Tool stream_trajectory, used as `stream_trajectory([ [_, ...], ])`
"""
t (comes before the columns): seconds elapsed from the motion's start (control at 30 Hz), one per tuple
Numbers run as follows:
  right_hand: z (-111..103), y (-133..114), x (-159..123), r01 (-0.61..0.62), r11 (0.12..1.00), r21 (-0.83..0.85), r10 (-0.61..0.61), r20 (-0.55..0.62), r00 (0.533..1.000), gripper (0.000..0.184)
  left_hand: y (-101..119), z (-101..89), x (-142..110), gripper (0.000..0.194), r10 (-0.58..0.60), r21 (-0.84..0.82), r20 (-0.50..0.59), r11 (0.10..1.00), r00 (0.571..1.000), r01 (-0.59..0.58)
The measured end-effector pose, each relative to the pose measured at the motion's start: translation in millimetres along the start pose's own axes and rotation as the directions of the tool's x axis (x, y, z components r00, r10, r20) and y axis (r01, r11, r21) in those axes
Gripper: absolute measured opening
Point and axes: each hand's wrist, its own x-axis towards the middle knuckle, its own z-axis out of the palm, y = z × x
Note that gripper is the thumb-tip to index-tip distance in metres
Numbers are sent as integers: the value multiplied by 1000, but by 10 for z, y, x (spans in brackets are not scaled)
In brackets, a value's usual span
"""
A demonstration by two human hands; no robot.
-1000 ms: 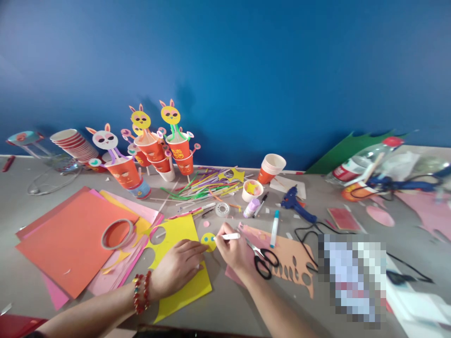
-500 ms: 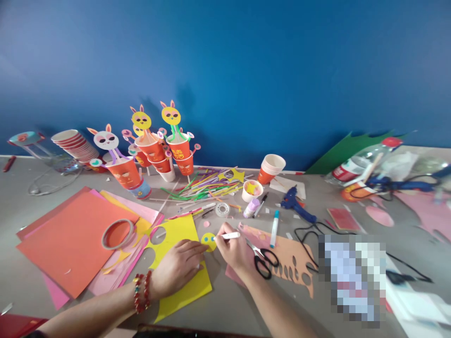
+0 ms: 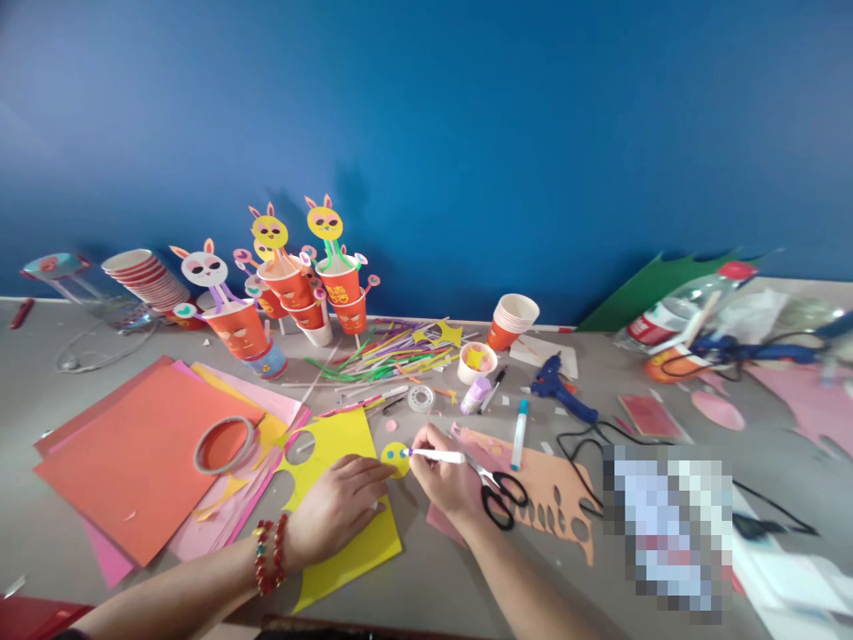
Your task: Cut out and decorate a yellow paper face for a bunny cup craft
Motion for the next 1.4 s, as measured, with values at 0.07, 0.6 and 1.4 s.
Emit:
stream_trajectory([
  [0.07, -4, -8, 0, 7, 1000, -1, -7, 3, 1000, 14, -2, 4, -3, 21, -6, -2, 7, 1000, 1000, 6],
  [0.6, 0, -27, 13, 24, 998, -65, -22, 34, 999, 16, -20, 33, -15, 19, -2, 7, 11, 1000, 1000, 2],
  [1.4, 9, -15, 10, 32, 997, -66, -31, 15, 999, 17, -8, 19, 2, 16, 10, 11, -16, 1000, 1000, -10],
])
